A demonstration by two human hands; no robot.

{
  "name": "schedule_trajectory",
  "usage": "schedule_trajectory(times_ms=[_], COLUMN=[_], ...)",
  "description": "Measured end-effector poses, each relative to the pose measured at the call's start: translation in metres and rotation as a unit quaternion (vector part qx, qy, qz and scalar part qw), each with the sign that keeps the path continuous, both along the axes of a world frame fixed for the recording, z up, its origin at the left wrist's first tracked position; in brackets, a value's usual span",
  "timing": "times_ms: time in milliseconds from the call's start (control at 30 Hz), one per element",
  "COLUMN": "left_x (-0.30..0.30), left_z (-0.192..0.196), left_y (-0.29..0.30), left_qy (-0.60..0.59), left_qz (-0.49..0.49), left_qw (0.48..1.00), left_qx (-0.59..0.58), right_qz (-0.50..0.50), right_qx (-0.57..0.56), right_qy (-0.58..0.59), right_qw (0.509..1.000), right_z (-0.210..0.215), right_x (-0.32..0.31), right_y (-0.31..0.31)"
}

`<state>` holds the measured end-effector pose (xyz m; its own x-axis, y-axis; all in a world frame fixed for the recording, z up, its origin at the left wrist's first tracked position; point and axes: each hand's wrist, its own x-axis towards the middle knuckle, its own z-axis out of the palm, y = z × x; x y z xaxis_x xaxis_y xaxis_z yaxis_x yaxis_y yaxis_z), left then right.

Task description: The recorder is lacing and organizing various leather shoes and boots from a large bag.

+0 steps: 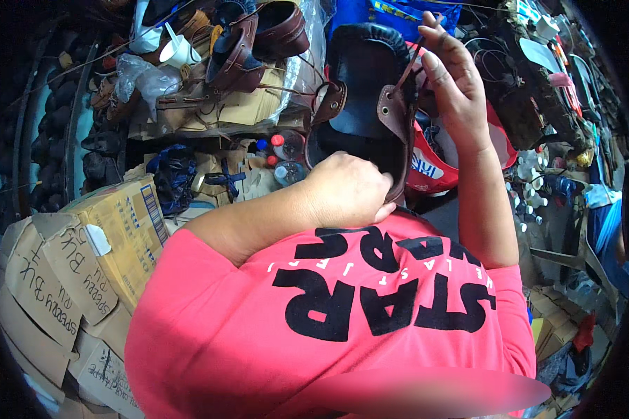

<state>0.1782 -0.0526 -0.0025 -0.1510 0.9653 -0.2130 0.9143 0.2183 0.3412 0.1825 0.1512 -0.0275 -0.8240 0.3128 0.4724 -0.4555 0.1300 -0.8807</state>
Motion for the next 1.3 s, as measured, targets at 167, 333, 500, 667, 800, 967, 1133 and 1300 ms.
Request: schedule_trajectory(times_ms=[167,333,500,667,800,967,1133,1300], left_x=[-0.002,-0.02,-0.018,-0.01,-0.011,-0.028,-0.026,-0.005], left_z=[-0.001,-0.005,-0.006,-0.001,-0.009,-0.017,-0.034,-0.036], left_y=[-0.003,0.005,0.004,0.0,-0.002,0.002,0.033,0.039], left_qy=[-0.022,-0.085,-0.072,-0.021,-0.051,-0.086,-0.03,-0.011], left_qz=[0.025,0.062,0.031,0.002,0.045,0.096,0.079,0.055], left_qw=[0.999,0.993,0.996,1.0,0.993,0.989,0.995,0.996], left_qx=[0.019,-0.049,-0.038,0.017,-0.098,-0.078,-0.052,-0.071], right_qz=[-0.142,0.136,0.151,0.168,0.097,-0.208,-0.193,0.158], right_qx=[0.218,-0.493,-0.472,-0.499,-0.422,-0.196,0.198,-0.102], right_qy=[-0.027,-0.055,-0.107,-0.094,0.16,-0.099,-0.472,-0.596], right_qw=[0.965,0.857,0.862,0.845,0.887,0.953,0.837,0.781], right_z=[-0.01,0.012,0.001,0.0,0.011,0.009,-0.09,-0.078], right_x=[0.003,0.014,0.018,0.023,0.041,0.046,0.085,0.037], right_y=[0.029,0.027,0.064,0.111,0.154,0.155,0.197,0.041])
